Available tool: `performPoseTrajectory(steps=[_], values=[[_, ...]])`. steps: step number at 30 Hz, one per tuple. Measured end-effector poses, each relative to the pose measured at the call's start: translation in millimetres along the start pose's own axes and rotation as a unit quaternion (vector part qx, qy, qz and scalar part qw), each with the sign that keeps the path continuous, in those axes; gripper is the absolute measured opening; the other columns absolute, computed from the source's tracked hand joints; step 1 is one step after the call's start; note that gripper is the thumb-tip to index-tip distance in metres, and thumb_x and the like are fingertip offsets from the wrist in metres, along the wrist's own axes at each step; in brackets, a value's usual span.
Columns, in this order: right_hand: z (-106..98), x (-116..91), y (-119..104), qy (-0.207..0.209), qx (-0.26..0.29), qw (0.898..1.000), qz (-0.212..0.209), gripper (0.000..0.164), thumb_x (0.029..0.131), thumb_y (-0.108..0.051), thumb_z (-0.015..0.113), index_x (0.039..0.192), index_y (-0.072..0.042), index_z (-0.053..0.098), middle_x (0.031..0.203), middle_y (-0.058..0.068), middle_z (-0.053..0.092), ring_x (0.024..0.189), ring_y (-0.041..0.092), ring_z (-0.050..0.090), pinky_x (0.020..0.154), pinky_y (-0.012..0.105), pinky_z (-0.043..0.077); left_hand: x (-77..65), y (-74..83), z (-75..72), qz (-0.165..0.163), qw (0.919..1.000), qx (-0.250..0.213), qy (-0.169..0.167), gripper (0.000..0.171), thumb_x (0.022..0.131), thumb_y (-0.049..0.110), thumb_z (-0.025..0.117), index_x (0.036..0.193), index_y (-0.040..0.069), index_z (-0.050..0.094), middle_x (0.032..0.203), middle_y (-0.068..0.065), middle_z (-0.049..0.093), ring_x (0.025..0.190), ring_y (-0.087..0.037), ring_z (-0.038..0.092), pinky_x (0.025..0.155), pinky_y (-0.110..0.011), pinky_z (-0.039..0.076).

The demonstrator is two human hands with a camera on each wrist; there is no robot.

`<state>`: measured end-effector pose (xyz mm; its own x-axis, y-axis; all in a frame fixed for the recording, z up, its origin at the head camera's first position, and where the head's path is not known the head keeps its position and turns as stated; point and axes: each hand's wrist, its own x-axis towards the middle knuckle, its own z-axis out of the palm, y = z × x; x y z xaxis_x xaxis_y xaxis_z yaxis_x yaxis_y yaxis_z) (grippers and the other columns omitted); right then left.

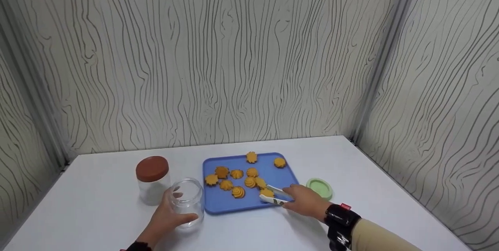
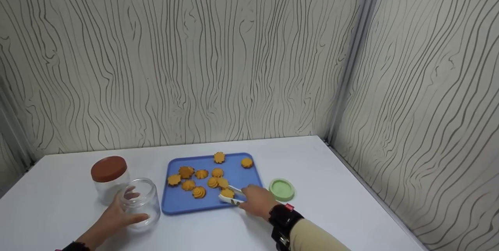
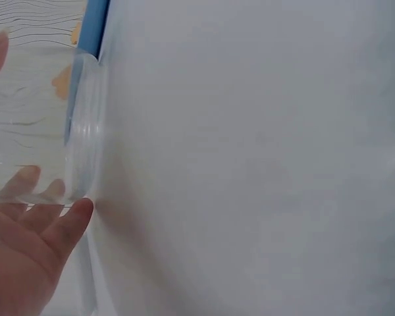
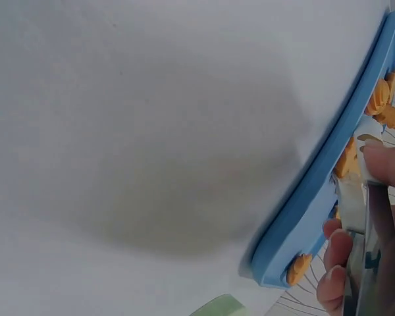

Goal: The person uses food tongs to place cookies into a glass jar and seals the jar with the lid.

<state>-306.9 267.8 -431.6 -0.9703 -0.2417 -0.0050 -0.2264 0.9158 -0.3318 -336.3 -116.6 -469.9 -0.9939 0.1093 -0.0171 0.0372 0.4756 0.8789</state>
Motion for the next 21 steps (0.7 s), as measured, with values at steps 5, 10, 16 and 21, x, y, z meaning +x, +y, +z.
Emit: performPoseTrajectory(steps=[5, 10, 16, 21], values=[[1, -1, 2, 0.001, 0.013, 1.000, -0.006, 0.048, 0.087, -0.018, 0.071, 0.124, 0.009, 0.059, 0.108, 0.018, 0.063, 0.101, 0.036, 0.059, 0.090, 0.055, 0.047, 1.0, 0.1, -0.3, -0.002, 1.0000, 0.008, -0.002, 0.112, 0.064, 0.041, 0.090, 0.142, -0.002, 0.022, 0.136, -0.027, 0.043, 0.121, -0.043, 0.045, 0.101, -0.061, 0.037], [2, -2, 5, 0.005, 0.009, 1.000, -0.028, 0.047, 0.087, -0.018, 0.070, 0.124, 0.009, 0.059, 0.107, 0.016, 0.063, 0.098, 0.033, 0.059, 0.088, 0.053, 0.048, 1.4, -0.8, -0.1, -0.007, 0.9999, 0.010, -0.002, 0.115, 0.064, 0.040, 0.090, 0.143, -0.002, 0.019, 0.136, -0.027, 0.043, 0.121, -0.043, 0.045, 0.102, -0.061, 0.037], [-3, -5, 4, 0.020, 0.009, 0.999, -0.047, 0.048, 0.088, -0.018, 0.070, 0.126, 0.010, 0.058, 0.107, 0.018, 0.063, 0.097, 0.033, 0.060, 0.086, 0.052, 0.049, 2.1, -1.5, 1.7, -0.004, 1.0000, 0.003, 0.002, 0.114, 0.063, 0.040, 0.091, 0.143, -0.003, 0.021, 0.136, -0.028, 0.043, 0.122, -0.044, 0.044, 0.102, -0.061, 0.036], [-9, -8, 1, 0.041, 0.001, 0.996, -0.075, 0.047, 0.089, -0.018, 0.070, 0.124, 0.011, 0.059, 0.108, 0.019, 0.064, 0.096, 0.033, 0.062, 0.083, 0.049, 0.050, 1.4, -2.4, 1.6, 0.012, 0.9999, -0.003, 0.007, 0.113, 0.063, 0.037, 0.091, 0.143, -0.005, 0.022, 0.135, -0.029, 0.044, 0.122, -0.044, 0.045, 0.102, -0.060, 0.036]])
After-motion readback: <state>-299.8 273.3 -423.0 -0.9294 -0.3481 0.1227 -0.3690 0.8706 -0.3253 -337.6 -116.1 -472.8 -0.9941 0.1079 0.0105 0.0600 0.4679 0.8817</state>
